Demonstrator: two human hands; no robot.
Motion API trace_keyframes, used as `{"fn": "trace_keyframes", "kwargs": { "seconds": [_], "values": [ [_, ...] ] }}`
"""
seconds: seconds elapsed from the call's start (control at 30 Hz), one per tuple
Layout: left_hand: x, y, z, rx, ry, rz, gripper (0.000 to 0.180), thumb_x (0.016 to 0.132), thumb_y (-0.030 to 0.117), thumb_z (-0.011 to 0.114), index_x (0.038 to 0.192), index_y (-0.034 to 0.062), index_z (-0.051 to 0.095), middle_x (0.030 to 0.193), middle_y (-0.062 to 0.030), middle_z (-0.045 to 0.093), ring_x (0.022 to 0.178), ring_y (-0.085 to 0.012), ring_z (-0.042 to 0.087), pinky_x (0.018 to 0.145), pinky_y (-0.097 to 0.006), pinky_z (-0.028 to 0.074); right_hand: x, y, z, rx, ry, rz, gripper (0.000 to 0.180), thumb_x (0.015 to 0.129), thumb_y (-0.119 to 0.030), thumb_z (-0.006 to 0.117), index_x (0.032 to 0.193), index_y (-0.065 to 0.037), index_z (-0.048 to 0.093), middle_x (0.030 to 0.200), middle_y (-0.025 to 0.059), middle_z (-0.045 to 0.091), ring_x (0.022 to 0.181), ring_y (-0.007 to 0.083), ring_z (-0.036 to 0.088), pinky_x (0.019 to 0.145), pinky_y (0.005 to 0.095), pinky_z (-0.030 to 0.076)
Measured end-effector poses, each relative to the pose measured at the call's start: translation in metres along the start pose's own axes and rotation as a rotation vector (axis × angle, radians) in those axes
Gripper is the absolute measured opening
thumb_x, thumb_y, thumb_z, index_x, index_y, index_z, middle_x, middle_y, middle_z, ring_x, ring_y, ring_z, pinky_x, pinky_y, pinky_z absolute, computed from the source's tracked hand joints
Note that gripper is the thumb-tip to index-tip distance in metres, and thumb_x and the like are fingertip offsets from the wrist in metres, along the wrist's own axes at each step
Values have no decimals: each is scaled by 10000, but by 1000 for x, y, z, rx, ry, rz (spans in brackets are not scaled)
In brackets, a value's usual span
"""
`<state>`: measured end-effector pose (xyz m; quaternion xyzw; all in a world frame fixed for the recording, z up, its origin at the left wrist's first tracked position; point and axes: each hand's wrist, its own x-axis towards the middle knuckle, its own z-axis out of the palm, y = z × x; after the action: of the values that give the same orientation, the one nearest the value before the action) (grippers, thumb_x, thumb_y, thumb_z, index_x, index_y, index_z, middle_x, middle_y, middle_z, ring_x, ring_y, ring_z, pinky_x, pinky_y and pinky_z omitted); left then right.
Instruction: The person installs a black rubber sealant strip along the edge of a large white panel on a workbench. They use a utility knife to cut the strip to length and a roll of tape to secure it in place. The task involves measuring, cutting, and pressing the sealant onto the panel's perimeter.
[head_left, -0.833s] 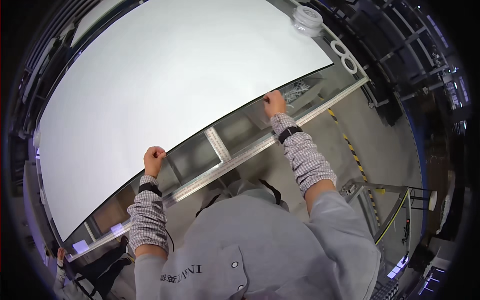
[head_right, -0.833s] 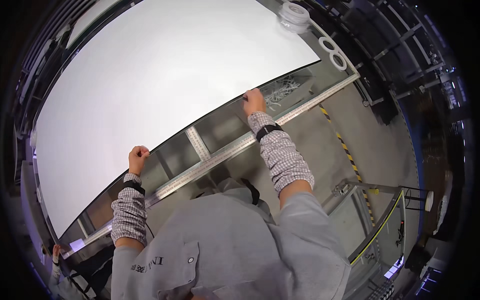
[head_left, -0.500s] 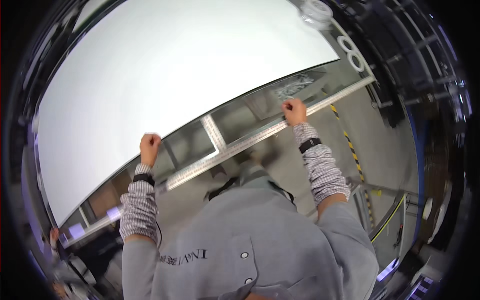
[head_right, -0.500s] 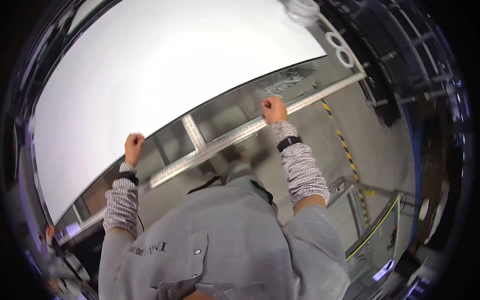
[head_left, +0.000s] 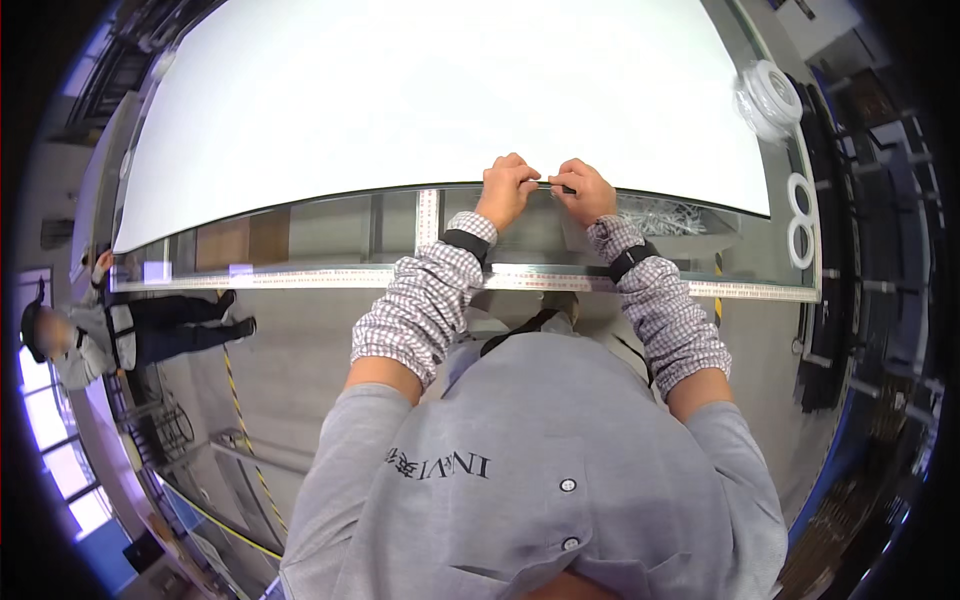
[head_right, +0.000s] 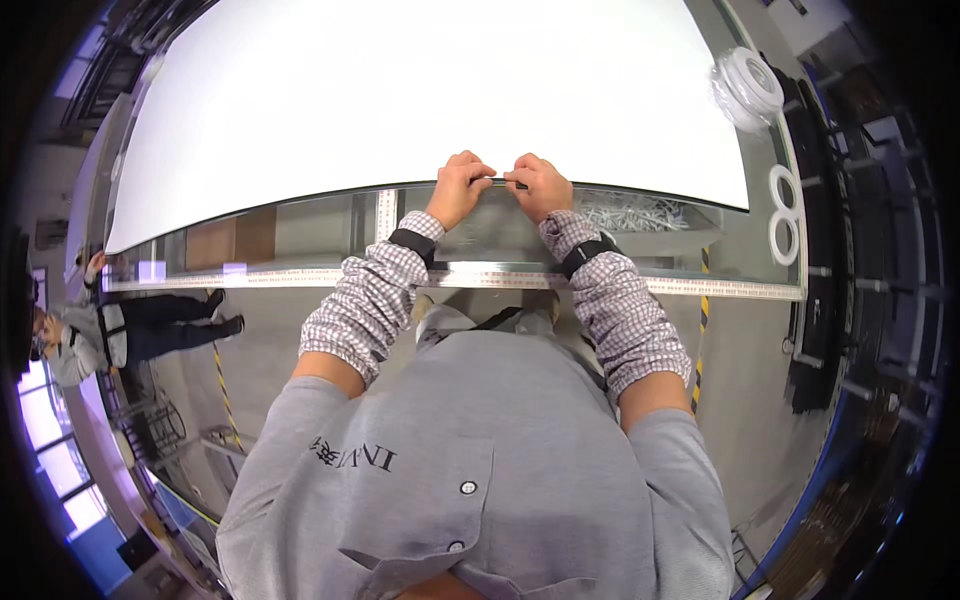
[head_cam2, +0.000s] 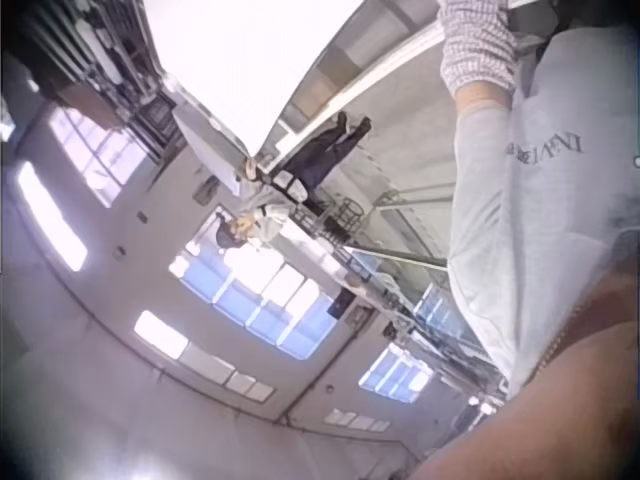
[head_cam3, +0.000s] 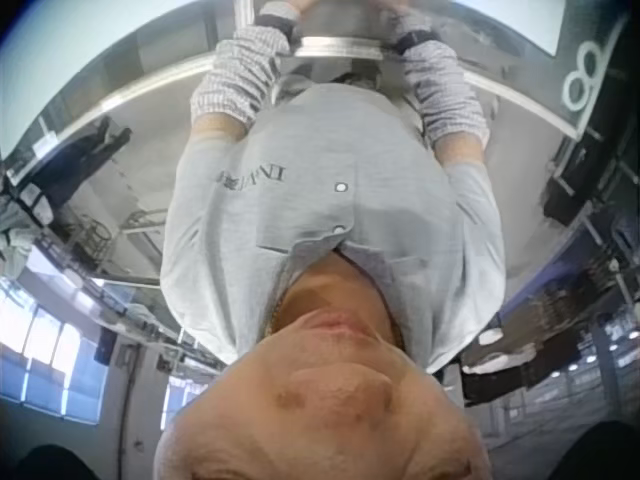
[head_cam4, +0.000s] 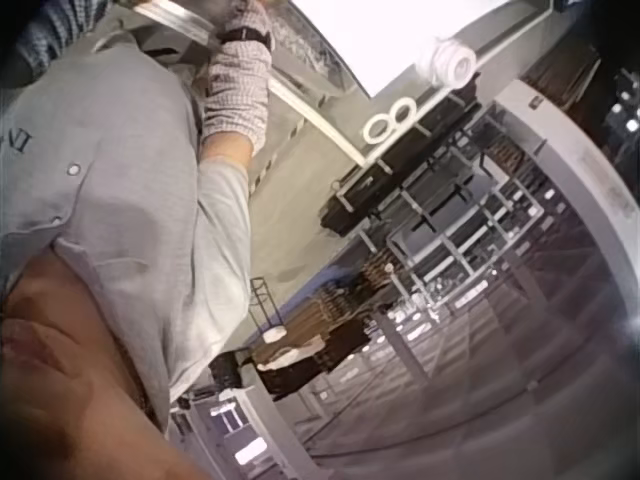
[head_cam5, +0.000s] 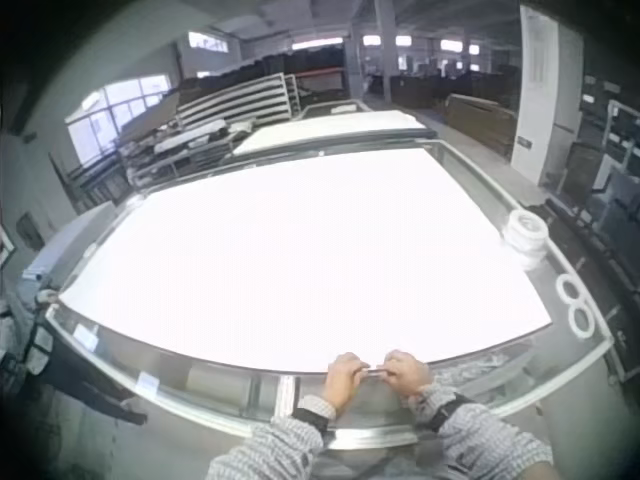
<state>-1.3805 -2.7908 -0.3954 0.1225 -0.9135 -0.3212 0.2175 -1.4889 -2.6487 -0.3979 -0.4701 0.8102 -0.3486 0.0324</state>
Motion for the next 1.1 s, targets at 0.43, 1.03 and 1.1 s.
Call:
{"fn": "trace_keyframes", "kwargs": {
  "seconds": [0.43,1.03,1.1],
  "values": [
    [9,-4,8,-73,-162,-271,39,730,134,682,710,154,655,774,29,560,843,-190,486,783,-405,322,7,-6,3,48,-29,116,27,698,-133,640,717,-133,620,796,31,550,814,226,558,676,356,468],
    [9,4,4,91,-96,-148,67,680,56,675,712,54,616,745,-72,560,717,-215,533,645,-324,456,-12,20,-17,202,46,151,112,693,-193,683,720,-93,643,797,73,572,749,244,582,654,346,473],
    [10,10,10,91,-89,-104,74,677,52,675,710,41,610,750,-84,558,718,-229,531,643,-329,454,-30,52,-46,167,195,129,93,717,-175,661,721,-85,642,770,75,580,707,241,585,633,338,476]
  ]
}}
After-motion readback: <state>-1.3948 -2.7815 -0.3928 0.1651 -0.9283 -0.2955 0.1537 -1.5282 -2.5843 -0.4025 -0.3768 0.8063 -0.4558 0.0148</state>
